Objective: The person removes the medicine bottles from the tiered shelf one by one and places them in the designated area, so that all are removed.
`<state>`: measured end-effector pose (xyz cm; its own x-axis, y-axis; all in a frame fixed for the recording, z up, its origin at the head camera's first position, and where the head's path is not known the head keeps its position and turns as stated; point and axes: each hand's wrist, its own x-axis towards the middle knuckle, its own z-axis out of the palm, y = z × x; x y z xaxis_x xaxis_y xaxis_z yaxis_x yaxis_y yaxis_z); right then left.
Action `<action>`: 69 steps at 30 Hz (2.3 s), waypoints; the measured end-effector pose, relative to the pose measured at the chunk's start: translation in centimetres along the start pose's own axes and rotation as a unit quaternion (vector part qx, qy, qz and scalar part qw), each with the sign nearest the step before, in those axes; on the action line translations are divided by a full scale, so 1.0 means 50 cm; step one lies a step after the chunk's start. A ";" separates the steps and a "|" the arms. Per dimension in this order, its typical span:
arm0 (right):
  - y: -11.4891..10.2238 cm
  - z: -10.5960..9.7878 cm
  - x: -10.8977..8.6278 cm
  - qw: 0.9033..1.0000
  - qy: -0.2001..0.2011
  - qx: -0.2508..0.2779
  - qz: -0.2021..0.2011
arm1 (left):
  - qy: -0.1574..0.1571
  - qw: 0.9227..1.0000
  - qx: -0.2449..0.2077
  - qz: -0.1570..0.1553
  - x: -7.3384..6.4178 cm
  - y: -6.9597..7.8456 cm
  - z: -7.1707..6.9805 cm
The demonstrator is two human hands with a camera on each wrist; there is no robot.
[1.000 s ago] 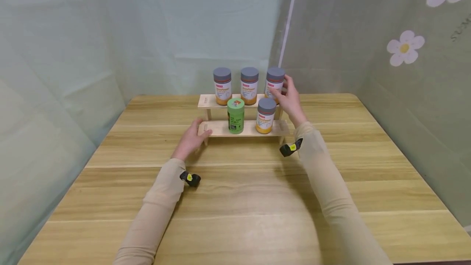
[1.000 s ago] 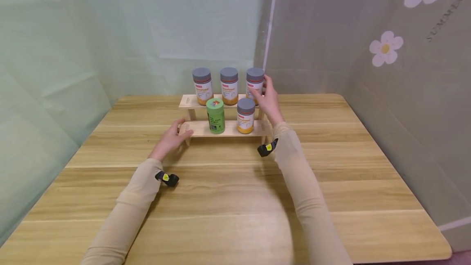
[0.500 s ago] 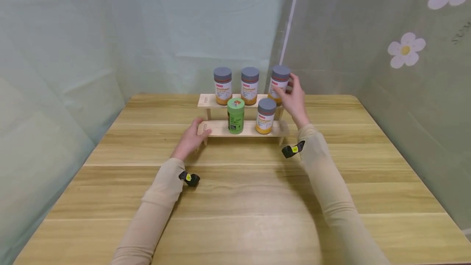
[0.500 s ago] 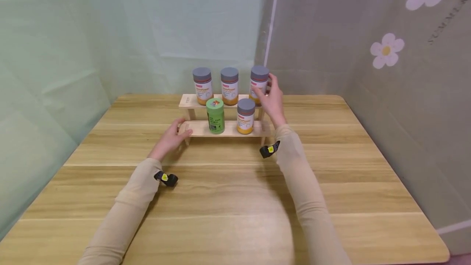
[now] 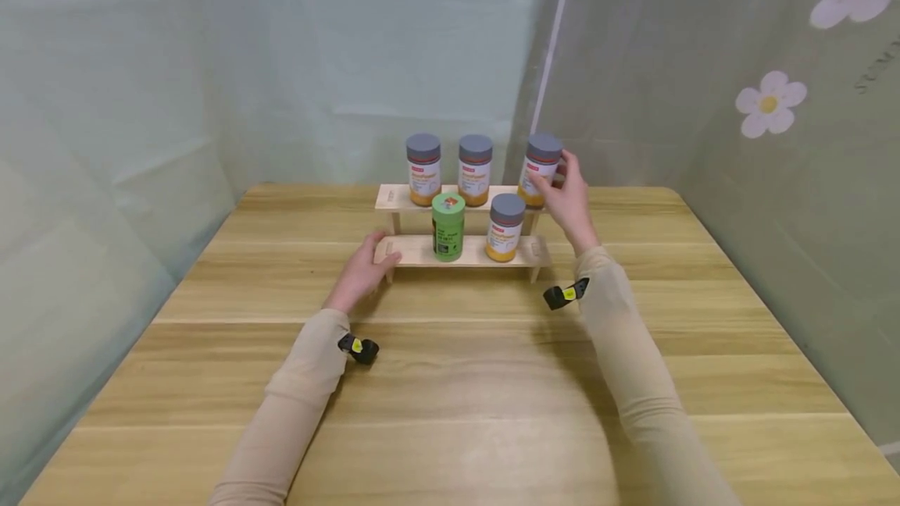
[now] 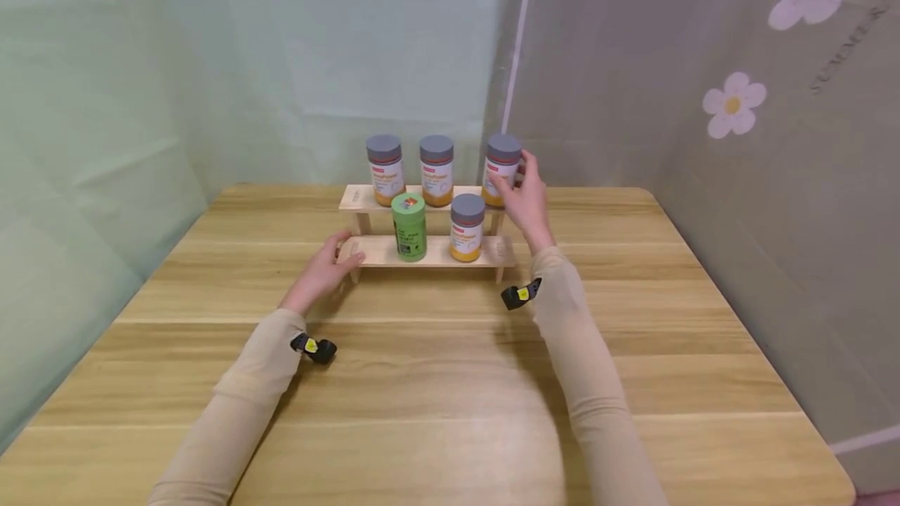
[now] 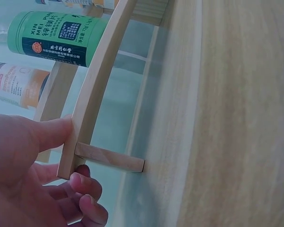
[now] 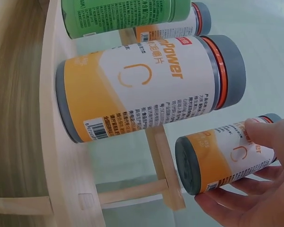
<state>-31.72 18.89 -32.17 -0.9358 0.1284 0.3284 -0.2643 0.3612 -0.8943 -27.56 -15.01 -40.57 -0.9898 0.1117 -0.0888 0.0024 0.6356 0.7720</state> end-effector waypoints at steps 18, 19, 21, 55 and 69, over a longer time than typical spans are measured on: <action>-0.007 -0.047 -0.009 1.000 0.025 -0.007 -0.004 | 0.009 1.000 0.013 0.016 0.005 0.011 -0.006; -0.006 -0.051 -0.011 1.000 0.026 -0.006 -0.003 | 0.010 1.000 0.013 0.015 0.006 0.010 -0.006; -0.005 -0.059 -0.014 1.000 0.031 -0.007 0.000 | 0.009 1.000 0.015 0.014 0.007 0.009 -0.004; 0.093 -0.125 -0.050 0.998 0.047 -0.049 0.009 | 0.005 0.999 0.042 0.008 -0.005 0.009 0.004; 0.126 -0.137 -0.042 0.998 0.017 -0.057 -0.011 | 0.003 0.999 0.041 0.011 -0.002 0.007 -0.004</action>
<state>-29.83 27.21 -36.43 -0.9210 0.1510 0.3591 -0.2540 0.4661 -0.8475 -27.49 -14.95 -40.15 -0.9902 0.1225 -0.0677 0.0365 0.6929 0.7201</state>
